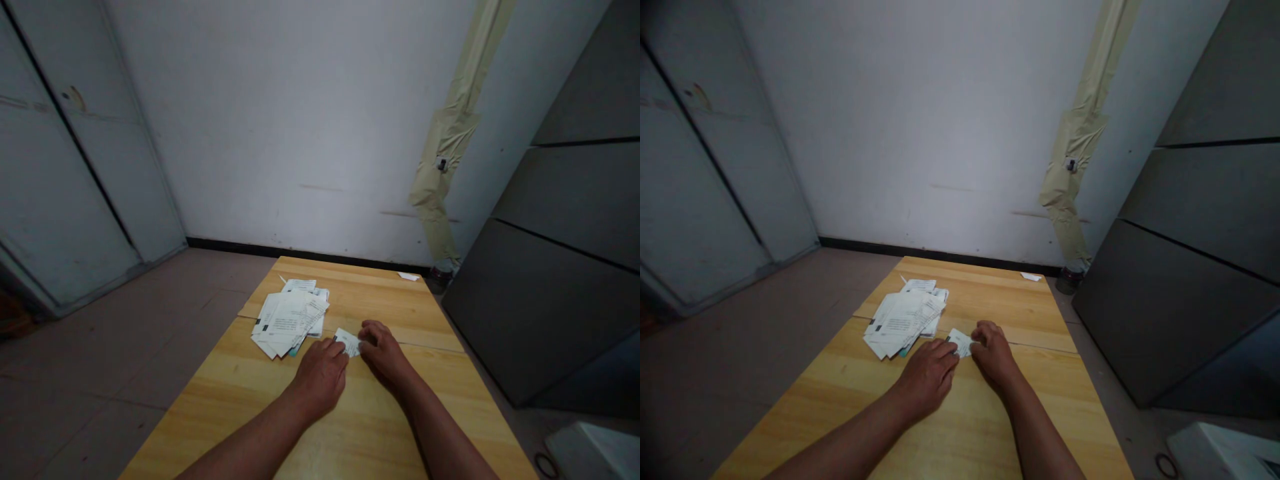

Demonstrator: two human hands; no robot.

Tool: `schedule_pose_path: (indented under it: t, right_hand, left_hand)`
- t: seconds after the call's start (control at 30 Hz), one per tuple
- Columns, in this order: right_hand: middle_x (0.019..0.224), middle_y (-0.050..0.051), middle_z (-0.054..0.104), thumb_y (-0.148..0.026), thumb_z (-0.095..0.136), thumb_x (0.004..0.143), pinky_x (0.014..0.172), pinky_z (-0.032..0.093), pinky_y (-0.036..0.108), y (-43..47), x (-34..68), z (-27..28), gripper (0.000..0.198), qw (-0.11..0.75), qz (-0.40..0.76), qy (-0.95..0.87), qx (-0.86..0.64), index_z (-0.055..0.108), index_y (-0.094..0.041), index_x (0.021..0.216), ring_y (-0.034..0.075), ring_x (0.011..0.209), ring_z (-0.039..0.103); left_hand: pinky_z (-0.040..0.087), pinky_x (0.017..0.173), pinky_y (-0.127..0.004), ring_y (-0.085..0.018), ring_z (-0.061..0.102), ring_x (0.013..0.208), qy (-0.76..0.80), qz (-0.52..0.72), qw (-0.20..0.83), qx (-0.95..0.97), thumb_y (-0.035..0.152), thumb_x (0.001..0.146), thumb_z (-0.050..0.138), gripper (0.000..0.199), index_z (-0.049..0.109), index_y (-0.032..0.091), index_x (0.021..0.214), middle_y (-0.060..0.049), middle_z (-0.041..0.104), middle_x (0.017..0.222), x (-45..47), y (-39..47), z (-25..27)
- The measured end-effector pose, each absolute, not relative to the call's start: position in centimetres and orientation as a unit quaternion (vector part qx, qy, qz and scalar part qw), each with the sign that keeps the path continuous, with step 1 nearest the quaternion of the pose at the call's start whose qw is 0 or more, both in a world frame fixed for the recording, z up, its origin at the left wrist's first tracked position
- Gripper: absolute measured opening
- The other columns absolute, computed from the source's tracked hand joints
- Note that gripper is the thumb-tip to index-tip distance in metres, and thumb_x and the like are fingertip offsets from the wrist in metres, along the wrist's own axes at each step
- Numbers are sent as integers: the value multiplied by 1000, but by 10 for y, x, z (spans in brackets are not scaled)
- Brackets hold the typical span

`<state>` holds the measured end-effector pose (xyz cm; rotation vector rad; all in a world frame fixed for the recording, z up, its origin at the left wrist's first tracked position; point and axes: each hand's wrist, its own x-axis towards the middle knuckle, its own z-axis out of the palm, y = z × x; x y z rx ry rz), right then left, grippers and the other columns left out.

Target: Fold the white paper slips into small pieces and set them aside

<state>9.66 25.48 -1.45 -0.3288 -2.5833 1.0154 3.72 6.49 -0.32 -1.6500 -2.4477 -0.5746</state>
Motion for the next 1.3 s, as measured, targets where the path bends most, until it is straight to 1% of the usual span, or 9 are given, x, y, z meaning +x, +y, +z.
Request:
schedule_pose_path:
  t: [0.1,0.2,0.37,0.5,0.57,0.73,1.0,1.17,1.3]
  right_hand:
    - [124,11,60,-15,64,63,98,40,42,248,95,-16,26,162,316,-925,-135,66,-20,88,29,115,53]
    - [124,12,60,-8,59,61,99,41,41,250,94,-19,31,166,313,-926,-130,66,-19,89,28,116,54]
    - [102,9,67,-1,45,59,92,45,35,257,95,-18,35,233,343,-900,-138,63,-20,82,24,103,59]
    - [84,6,65,-6,45,66,79,46,31,245,99,-8,25,289,350,-887,-88,61,-21,76,22,86,59]
    - [76,4,62,-6,43,66,70,44,27,236,101,-3,24,266,354,-895,-48,60,-21,74,19,76,58]
    - [69,2,63,-5,44,62,71,40,26,229,101,-3,24,184,283,-941,8,61,-21,66,18,72,56]
    - [67,4,65,-5,46,70,69,36,26,252,105,-4,22,225,215,-942,-128,61,-20,63,18,70,56]
    - [74,3,67,-9,47,74,71,37,27,239,109,3,20,244,267,-932,-15,63,-20,71,18,74,57]
    - [64,2,63,-9,49,73,70,34,28,235,110,6,19,196,191,-961,52,60,-20,63,17,67,52]
  left_hand:
    - [44,82,-38,-23,54,96,-817,-183,67,-543,15,86,53,14,64,20,92,-6,63,100,38,65,-2]
    - [43,81,-38,-23,54,95,-817,-180,72,-544,16,87,53,14,65,21,93,-6,63,100,39,65,-1]
    - [43,81,-38,-23,52,94,-818,-192,72,-538,16,85,56,15,65,22,95,-6,62,99,39,64,-2]
    - [43,82,-38,-23,52,95,-818,-197,64,-537,17,85,57,15,65,22,96,-5,61,100,40,64,-1]
    - [43,82,-38,-23,51,95,-819,-196,59,-536,18,85,57,15,65,22,97,-5,61,100,40,64,0]
    - [42,81,-39,-24,51,97,-822,-193,47,-534,20,85,57,14,66,21,95,-6,61,102,40,65,1]
    - [41,82,-38,-23,51,97,-827,-187,43,-529,20,85,57,11,64,22,93,-4,61,101,41,64,3]
    - [41,83,-39,-23,51,98,-827,-194,47,-526,19,85,56,17,66,23,99,-5,60,102,41,64,1]
    - [41,83,-39,-24,51,98,-828,-194,45,-525,19,85,56,20,66,23,101,-5,60,102,41,65,-1]
